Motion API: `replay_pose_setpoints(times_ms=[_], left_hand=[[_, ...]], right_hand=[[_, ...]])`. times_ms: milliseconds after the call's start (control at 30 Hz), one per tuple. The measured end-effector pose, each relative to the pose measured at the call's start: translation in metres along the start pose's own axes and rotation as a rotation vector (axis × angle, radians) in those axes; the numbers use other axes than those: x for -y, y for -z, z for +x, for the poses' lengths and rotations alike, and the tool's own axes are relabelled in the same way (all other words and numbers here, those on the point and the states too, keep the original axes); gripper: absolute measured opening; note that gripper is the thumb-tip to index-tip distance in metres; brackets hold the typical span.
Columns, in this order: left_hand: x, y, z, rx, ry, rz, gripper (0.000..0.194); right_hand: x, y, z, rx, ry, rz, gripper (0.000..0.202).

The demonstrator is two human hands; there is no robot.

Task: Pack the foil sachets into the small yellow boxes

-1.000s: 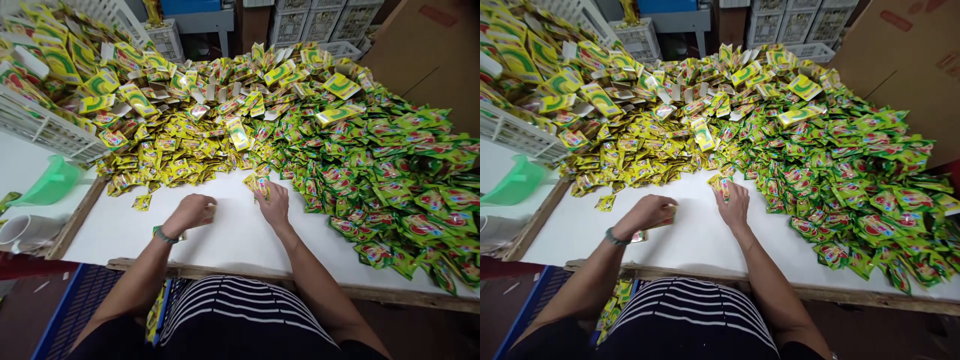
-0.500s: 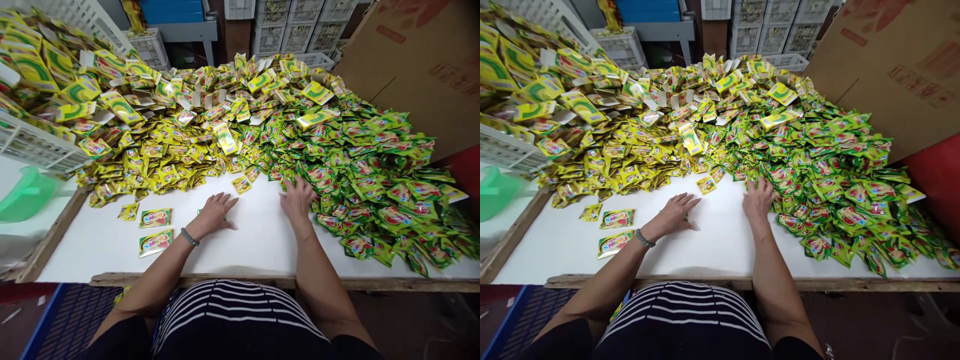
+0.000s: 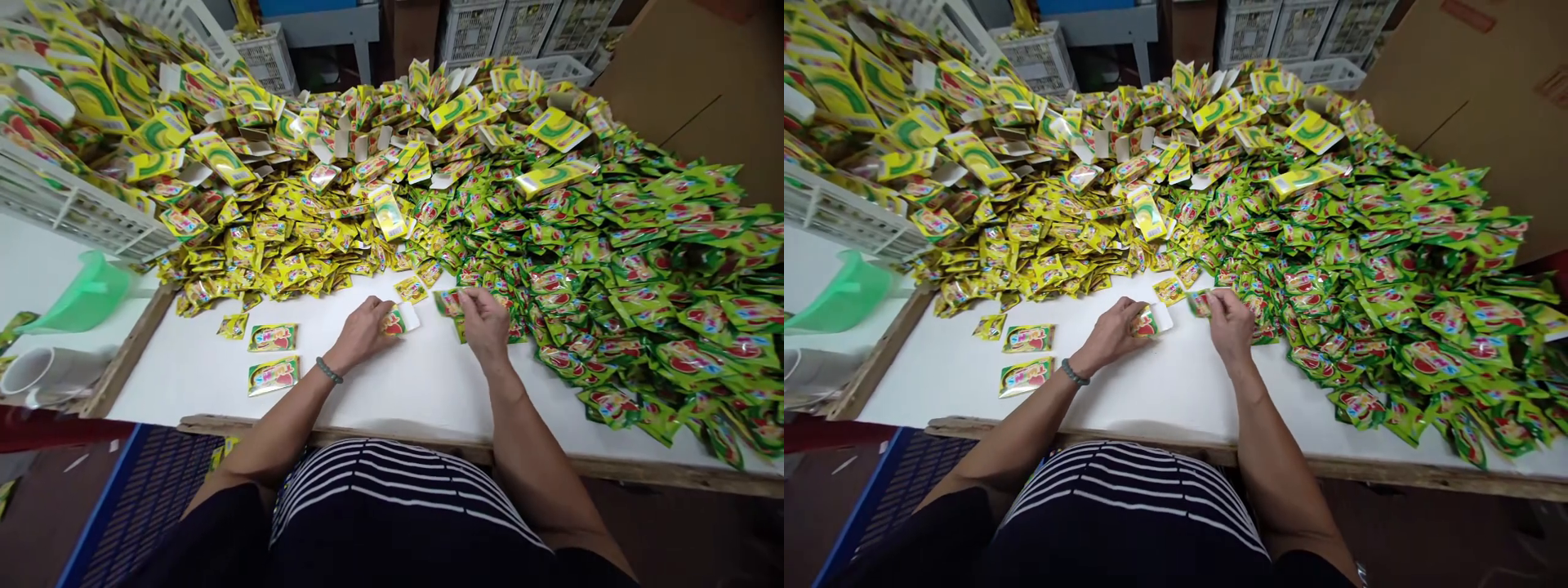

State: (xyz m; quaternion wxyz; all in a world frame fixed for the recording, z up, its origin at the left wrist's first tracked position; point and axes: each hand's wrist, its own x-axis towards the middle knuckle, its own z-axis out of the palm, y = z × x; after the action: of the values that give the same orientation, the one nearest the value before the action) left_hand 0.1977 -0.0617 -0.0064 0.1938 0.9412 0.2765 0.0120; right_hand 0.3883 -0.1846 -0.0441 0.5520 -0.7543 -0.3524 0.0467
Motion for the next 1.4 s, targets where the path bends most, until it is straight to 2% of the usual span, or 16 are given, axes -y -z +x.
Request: replay_pose_setpoints(times_ms=[100, 200, 367, 567, 800, 900, 1000, 1067, 1133, 1200, 1300, 1400], left_hand=[[-0.009, -0.009, 0.003, 0.012, -0.019, -0.045, 0.059], [-0.011, -0.014, 0.001, 0.005, -0.003, -0.064, 0.060], [-0.001, -0.019, -0.005, -0.044, 0.003, -0.021, 0.061], [0.006, -0.025, -0.008, -0.032, -0.050, 0.046, 0.057], [0.013, -0.021, -0.007, -0.026, 0.016, -0.139, 0.064], [0.019, -0.020, -0.005, -0.031, 0.049, -0.250, 0.059], [0.030, -0.024, -0.002, -0.063, 0.166, -0.526, 0.047], [0.038, -0.029, 0.000, -0.073, 0.245, -0.768, 0.044], [0.044, -0.034, 0.002, -0.082, 0.318, -0.988, 0.046], [0.047, -0.037, 0.004, -0.096, 0.379, -1.163, 0.050], [0.048, -0.037, 0.005, -0.107, 0.428, -1.332, 0.057], [0.047, -0.034, 0.005, -0.129, 0.441, -1.374, 0.060]], right_hand=[[0.004, -0.016, -0.009, 0.163, -0.220, 0.162, 0.032], [0.004, -0.025, -0.013, 0.310, -0.294, 0.254, 0.033], [0.002, -0.026, -0.016, 0.406, -0.223, 0.153, 0.033], [0.006, -0.032, -0.011, 0.547, -0.197, 0.024, 0.042], [0.014, -0.039, 0.007, 0.732, -0.179, 0.054, 0.049], [0.018, -0.045, 0.009, 0.709, -0.207, 0.056, 0.046], [0.018, -0.053, 0.013, 0.640, -0.247, 0.130, 0.042], [0.013, -0.059, 0.020, 0.514, -0.230, 0.087, 0.041], [0.007, -0.066, 0.028, 0.339, -0.182, -0.080, 0.041], [0.000, -0.074, 0.034, 0.251, -0.127, -0.262, 0.039], [-0.008, -0.082, 0.031, 0.274, -0.070, -0.381, 0.038], [-0.013, -0.077, 0.018, 0.289, -0.066, -0.318, 0.041]])
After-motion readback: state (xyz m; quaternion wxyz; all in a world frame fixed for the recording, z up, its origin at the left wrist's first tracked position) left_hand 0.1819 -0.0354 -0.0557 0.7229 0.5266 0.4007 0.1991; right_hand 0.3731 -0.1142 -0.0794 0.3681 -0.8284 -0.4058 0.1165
